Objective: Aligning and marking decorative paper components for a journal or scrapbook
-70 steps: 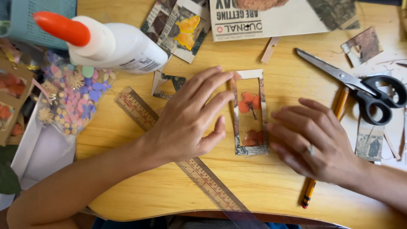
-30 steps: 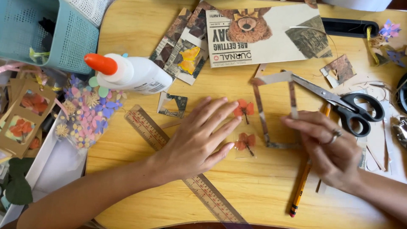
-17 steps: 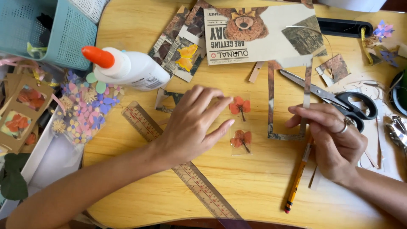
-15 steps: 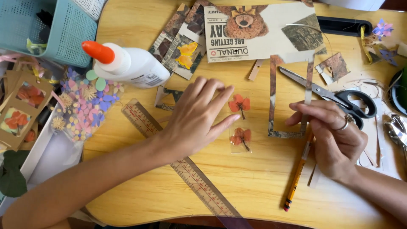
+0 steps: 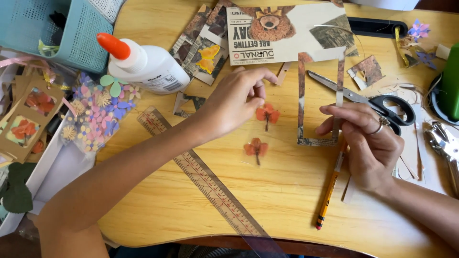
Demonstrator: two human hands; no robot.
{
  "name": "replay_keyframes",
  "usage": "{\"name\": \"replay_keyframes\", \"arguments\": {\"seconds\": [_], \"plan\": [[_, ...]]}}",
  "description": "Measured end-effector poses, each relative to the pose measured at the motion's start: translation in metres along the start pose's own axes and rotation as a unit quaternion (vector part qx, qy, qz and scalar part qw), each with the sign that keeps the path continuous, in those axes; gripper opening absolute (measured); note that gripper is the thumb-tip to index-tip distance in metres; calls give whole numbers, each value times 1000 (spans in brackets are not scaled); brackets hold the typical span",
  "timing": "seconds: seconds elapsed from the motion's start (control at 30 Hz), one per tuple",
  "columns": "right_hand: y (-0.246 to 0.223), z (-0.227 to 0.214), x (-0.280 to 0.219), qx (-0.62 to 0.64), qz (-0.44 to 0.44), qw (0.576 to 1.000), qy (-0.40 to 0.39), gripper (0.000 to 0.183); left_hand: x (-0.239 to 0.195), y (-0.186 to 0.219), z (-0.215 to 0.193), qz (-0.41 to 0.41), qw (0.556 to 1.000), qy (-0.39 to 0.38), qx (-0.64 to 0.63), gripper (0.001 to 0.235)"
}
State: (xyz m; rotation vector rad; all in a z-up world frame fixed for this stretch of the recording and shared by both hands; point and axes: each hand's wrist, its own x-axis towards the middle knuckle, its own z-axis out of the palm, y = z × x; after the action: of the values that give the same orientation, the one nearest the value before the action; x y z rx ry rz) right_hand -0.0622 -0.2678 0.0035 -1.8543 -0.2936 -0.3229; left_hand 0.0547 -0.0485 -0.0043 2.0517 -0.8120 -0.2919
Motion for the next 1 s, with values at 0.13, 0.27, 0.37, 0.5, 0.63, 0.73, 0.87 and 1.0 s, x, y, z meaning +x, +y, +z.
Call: {"name": "replay_keyframes", "arguments": {"seconds": [0.13,0.27,0.37,0.5,0.63,0.73,0.87,1.0], "plan": [[15,-5,-4,45,-6,999,6,28,2,11,-15,11,986,-3,-165,30],[19,-8,-12,47,-128,987,-89,29,-4,22,-21,-40,928,89,-360,29],[11,-7,-11,59,-65,987,-137,33,-12,34,-24,-48,897,92,-429,27],[7,-9,-9,24,0,990,-142,32,-17,36,-19,-7,890,117,-442,24],[1,-6,-4,-11,6,989,-148,31,-19,32,-11,-5,877,132,-462,25],[-2,1,-2,50,35,992,-114,26,-20,33,-6,26,885,134,-444,27],[-2,3,-2,38,47,995,-80,29,-23,32,5,-35,852,116,-509,42],[6,1,-5,32,22,998,-49,27,-25,37,13,-137,812,93,-560,43]]}}
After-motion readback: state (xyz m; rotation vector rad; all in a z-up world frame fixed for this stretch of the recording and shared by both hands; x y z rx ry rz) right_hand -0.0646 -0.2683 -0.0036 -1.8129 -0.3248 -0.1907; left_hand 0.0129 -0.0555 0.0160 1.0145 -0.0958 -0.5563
